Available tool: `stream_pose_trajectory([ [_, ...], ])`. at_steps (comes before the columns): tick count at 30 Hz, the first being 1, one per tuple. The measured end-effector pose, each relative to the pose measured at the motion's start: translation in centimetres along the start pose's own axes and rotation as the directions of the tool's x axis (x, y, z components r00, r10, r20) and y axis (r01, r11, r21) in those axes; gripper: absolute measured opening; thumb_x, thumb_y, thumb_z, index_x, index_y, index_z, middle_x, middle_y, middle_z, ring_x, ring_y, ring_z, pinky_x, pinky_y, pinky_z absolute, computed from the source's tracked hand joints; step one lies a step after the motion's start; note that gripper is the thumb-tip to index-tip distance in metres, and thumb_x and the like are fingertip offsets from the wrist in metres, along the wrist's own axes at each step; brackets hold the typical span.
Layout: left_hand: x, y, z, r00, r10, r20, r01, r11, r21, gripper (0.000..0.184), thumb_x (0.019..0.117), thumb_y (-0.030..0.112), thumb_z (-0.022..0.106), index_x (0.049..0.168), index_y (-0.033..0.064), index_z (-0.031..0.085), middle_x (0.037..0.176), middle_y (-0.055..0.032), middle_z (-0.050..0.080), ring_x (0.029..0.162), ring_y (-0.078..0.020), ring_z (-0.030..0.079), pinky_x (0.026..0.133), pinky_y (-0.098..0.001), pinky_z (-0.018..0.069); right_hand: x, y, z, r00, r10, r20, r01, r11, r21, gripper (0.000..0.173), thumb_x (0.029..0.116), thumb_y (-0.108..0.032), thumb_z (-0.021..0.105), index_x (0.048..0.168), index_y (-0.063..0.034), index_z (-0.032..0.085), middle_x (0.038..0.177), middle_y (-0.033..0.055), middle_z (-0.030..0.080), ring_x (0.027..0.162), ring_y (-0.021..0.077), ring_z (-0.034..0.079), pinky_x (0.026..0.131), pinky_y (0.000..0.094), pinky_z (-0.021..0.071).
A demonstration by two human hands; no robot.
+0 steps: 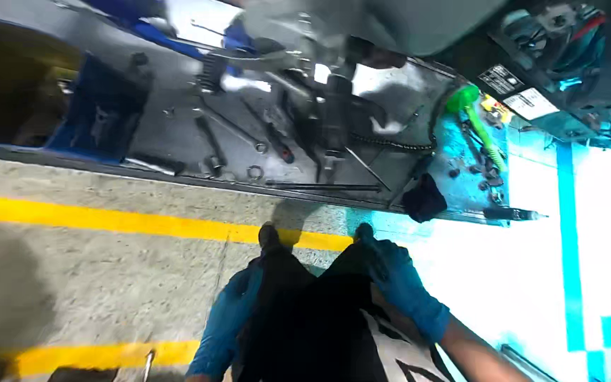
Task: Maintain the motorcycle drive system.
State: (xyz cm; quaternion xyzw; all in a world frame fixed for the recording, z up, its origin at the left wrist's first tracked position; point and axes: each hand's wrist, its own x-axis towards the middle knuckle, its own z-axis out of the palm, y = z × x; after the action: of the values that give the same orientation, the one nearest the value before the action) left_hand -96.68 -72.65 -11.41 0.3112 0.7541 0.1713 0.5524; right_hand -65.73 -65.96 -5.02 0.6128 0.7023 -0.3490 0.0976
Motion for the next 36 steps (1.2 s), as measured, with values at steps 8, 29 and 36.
stream_pose_trajectory([
  [8, 3.4, -3.6, -15.2, 0.989, 0.077, 0.129, -0.114, 0.943, 0.312, 0.044, 0.1071, 0.039, 0.048, 0.132, 0.0084, 0.066, 0.130, -0.0134, 0.067, 0.122, -0.0263, 0.064, 0.108, -0.0488, 0.0481, -1.3, -9.1, 3.4, 0.929, -0.241, -0.282, 0.278, 0.956, 0.098, 0.049, 0.0975, -0.026, 0.062, 0.144, -0.0124, 0.059, 0.111, 0.0107, 0.072, 0.093, 0.0289, 0.068, 0.083, 0.0559, 0.0532],
  [29, 11.9, -21.5, -27.3, 0.993, 0.110, 0.044, -0.112, 0.992, 0.064, 0.047, 0.1074, 0.038, 0.044, 0.131, 0.0032, 0.066, 0.129, -0.0282, 0.065, 0.119, -0.0499, 0.062, 0.098, -0.0699, 0.0471, 30.4, -46.1, -1.5, 0.770, -0.596, -0.227, 0.476, 0.775, -0.416, 0.040, 0.0972, -0.022, 0.067, 0.135, -0.0123, 0.065, 0.113, 0.0101, 0.071, 0.091, 0.0235, 0.070, 0.078, 0.0487, 0.0587],
  [36, 15.4, -26.0, -38.6, 0.995, 0.025, -0.098, -0.021, 0.999, 0.048, 0.047, 0.1084, 0.031, 0.042, 0.132, -0.0030, 0.064, 0.123, -0.0307, 0.066, 0.113, -0.0476, 0.065, 0.099, -0.0665, 0.0472, 38.8, -51.9, 4.5, 0.873, -0.486, 0.022, 0.418, 0.727, -0.545, 0.028, 0.0934, -0.013, 0.069, 0.121, -0.0087, 0.073, 0.117, 0.0157, 0.072, 0.108, 0.0340, 0.069, 0.091, 0.0571, 0.0546],
])
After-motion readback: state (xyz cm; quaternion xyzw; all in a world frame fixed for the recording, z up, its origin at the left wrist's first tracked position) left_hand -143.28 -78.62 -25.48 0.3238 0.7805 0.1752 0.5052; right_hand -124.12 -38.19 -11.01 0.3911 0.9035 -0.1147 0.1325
